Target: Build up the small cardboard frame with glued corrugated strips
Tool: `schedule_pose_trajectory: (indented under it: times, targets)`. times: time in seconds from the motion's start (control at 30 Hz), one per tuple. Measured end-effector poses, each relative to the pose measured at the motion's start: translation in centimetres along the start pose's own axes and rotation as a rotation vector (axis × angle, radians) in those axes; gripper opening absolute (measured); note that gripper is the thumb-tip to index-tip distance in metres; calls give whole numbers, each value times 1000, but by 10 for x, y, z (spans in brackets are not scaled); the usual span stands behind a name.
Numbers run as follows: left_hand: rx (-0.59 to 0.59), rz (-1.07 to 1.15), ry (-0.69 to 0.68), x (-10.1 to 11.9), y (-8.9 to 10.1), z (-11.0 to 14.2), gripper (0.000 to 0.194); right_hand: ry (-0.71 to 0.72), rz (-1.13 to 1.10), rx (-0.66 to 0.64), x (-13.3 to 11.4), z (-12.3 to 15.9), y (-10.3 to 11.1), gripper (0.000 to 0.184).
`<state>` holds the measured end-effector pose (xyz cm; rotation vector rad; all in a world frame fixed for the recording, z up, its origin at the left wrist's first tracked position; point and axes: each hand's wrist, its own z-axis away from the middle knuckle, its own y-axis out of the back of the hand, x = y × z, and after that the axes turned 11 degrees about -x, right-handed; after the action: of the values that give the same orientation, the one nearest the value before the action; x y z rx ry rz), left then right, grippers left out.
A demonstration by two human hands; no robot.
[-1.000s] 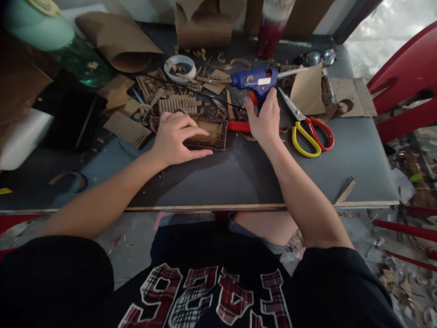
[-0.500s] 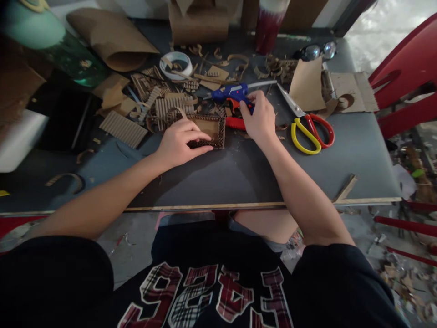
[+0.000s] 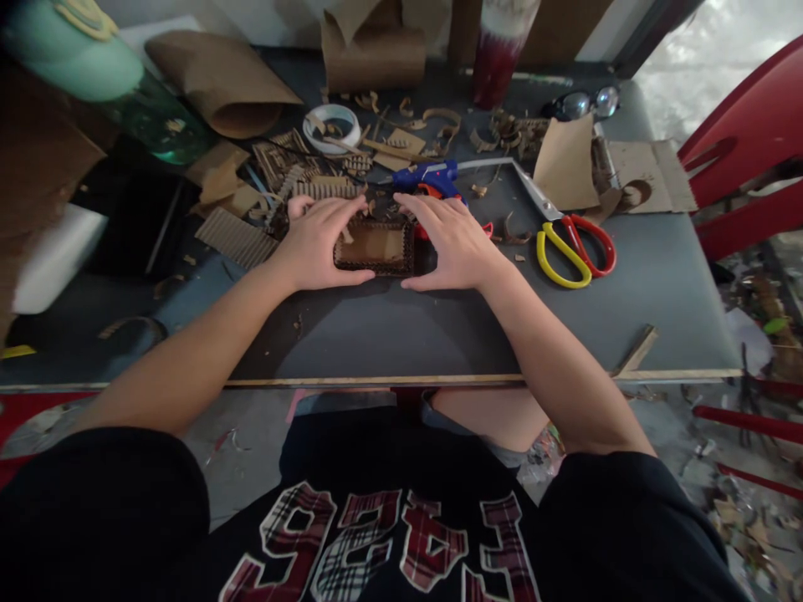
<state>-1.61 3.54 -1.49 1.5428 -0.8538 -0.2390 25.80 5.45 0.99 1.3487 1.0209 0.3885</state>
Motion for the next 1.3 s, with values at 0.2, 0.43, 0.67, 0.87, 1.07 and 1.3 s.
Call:
schedule_pose_trajectory:
  times: [0.2,0.43,0.67,0.87,1.07,1.3]
  targets:
    - [57,-33,-11,2,0,0,100,-4,-8,17,0,0,-4,105]
    - [347,8,134,-4,0,1,53,10,13,93,-6,2,3,105]
    - [677,359,259,-28,-1,-8,60,29,32,173,-2,5,5,101]
    - [227,465,91,7,12,-4,61,170,53,220,1,4,-1,93]
    - [389,540,143,12,-4,-7,64,94,-248,368,7,0,-4,104]
    - [569,602,122,13,-28,-12,55,-24,-672,335,9,-15,-34,63]
